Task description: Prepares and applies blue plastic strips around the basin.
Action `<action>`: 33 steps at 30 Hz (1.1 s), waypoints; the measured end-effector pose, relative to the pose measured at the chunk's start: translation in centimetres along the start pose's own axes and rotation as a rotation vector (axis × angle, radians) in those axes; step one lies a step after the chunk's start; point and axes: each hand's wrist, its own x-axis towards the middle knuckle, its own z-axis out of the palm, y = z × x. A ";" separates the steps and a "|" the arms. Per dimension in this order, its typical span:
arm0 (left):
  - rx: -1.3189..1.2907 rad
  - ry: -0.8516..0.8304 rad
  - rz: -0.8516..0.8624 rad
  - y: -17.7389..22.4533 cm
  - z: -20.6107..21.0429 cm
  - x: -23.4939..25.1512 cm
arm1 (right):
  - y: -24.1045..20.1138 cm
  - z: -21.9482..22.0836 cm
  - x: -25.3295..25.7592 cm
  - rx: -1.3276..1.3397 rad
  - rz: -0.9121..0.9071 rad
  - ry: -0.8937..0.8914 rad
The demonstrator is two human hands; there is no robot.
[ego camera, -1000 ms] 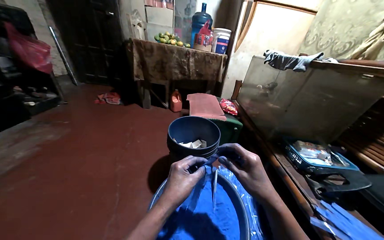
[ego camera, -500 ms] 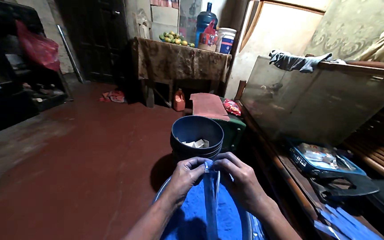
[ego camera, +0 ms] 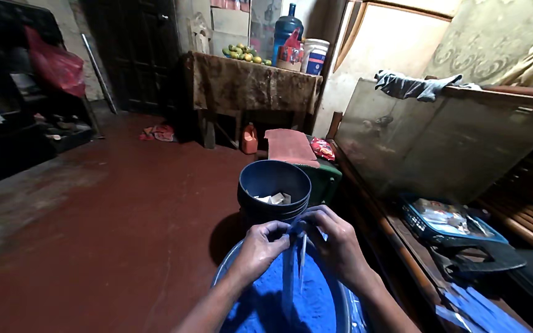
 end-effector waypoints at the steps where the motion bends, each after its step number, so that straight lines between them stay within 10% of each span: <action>1: 0.058 0.002 0.006 -0.2 0.0 0.0 | 0.1 -0.1 0.1 0.037 0.031 -0.012; 33: 0.658 -0.332 -0.088 -1.8 -0.7 0.9 | -1.7 -5.4 6.8 -0.047 0.084 -0.234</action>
